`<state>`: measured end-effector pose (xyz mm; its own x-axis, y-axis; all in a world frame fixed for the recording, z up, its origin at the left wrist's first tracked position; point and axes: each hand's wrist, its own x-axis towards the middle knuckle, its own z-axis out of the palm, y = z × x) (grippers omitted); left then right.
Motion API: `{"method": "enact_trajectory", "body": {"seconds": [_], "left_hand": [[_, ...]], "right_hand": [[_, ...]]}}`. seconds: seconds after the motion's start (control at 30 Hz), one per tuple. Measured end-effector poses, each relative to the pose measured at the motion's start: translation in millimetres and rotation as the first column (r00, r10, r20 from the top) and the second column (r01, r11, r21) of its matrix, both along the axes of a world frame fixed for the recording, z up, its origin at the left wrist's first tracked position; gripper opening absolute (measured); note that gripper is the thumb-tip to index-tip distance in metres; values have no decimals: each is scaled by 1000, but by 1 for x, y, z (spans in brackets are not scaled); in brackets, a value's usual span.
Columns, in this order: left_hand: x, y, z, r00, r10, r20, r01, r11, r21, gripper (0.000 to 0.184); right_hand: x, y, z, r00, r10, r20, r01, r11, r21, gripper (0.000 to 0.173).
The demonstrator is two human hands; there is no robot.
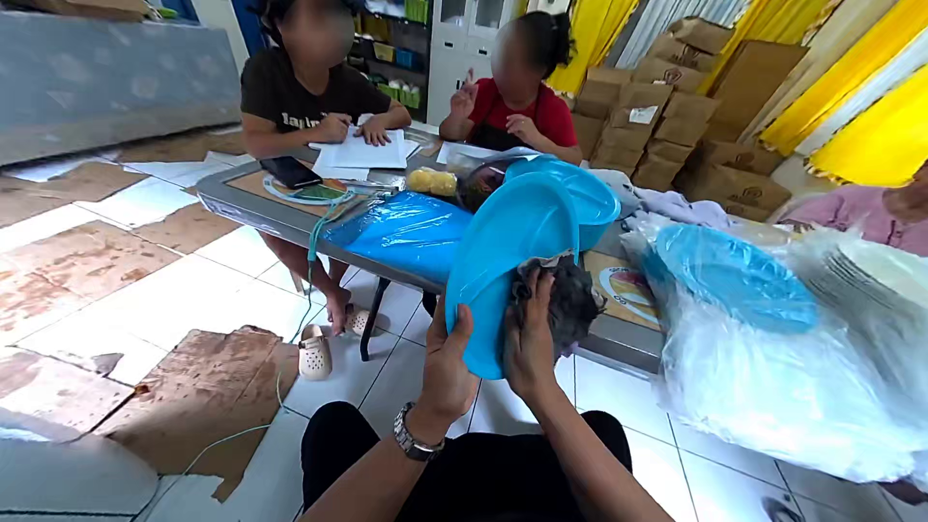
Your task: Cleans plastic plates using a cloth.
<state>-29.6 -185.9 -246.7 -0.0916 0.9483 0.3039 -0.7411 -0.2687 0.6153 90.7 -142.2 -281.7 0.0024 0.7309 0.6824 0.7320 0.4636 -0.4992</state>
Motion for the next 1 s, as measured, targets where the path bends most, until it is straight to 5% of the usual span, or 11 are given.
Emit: {"method": "enact_trajectory", "body": {"seconds": [0.13, 0.3, 0.43, 0.6, 0.8, 0.9, 1.0], "left_hand": [[-19, 14, 2, 998, 23, -66, -25, 999, -30, 33], [-50, 14, 11, 1000, 3, -13, -4, 993, -118, 37], [-64, 9, 10, 995, 71, 72, -60, 989, -138, 36], [-41, -11, 3, 994, 14, 109, -1, 993, -115, 34], [-19, -19, 8, 999, 43, 34, -41, 998, -49, 28], [-12, -21, 11, 998, 54, -14, -54, 998, -36, 31], [3, -26, 12, 1000, 25, -5, -25, 999, -28, 29]], "right_hand": [[-41, -20, 7, 957, 291, 9, -291, 956, 37, 52], [-45, -42, 13, 820, 508, 263, -539, 840, 59, 46], [0, -47, -8, 854, 262, 450, -349, 930, 120, 48], [33, -26, -2, 933, -112, 342, 44, 979, 198, 53], [45, -10, 14, 956, -59, 286, -1, 979, 206, 56], [49, -20, 0, 959, -174, 224, 109, 955, 277, 65], [49, -27, 1, 951, -305, 44, 275, 905, 326, 48]]}}
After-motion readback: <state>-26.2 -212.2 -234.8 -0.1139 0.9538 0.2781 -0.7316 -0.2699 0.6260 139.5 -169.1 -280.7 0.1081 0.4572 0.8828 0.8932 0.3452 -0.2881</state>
